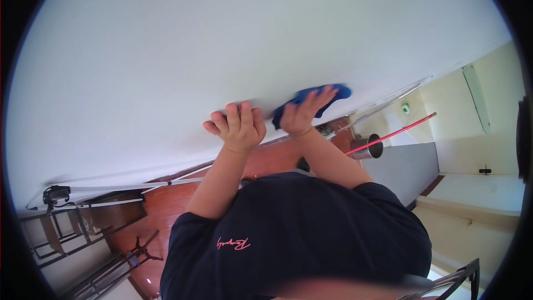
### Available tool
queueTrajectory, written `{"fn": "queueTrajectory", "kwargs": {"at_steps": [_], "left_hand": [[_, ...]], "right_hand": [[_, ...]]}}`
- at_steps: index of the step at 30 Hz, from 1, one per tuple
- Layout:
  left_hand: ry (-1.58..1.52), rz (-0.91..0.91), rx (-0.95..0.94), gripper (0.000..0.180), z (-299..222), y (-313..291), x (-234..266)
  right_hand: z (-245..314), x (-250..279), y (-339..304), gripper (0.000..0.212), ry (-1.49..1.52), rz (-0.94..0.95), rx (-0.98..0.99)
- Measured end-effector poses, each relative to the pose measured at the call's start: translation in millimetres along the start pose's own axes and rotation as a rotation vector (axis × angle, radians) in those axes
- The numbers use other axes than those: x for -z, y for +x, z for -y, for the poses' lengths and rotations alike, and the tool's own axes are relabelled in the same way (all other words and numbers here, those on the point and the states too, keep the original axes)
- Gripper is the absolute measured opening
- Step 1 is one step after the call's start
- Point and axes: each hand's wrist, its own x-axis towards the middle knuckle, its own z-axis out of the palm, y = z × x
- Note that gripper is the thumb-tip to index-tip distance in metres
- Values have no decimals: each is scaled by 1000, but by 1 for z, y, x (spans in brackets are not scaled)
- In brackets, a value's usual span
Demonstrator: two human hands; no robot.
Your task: Wiping a white vertical panel or whiteboard with a blue cloth.
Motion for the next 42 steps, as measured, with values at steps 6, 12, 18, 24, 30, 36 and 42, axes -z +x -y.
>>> {"fn": "queueTrajectory", "kwargs": {"at_steps": [6,12,18,24,30,36,42], "left_hand": [[45,61,116,55,-17,-37,-12],[90,32,81,60,-22,-30,-24],[126,65,104,61,-22,-32,-17],[125,130,179,63,-29,-37,5],[70,243,210,72,-18,-10,39],[23,127,250,65,54,61,82],[72,16,182,60,113,93,103]], "right_hand": [[-55,9,-41,61,-62,187,414],[-130,30,-50,67,19,194,138],[-73,10,-87,60,110,287,201],[-86,29,-71,37,19,390,571],[-68,25,-39,38,79,329,403],[14,22,82,51,114,144,200],[119,1,129,54,24,36,81]]}}
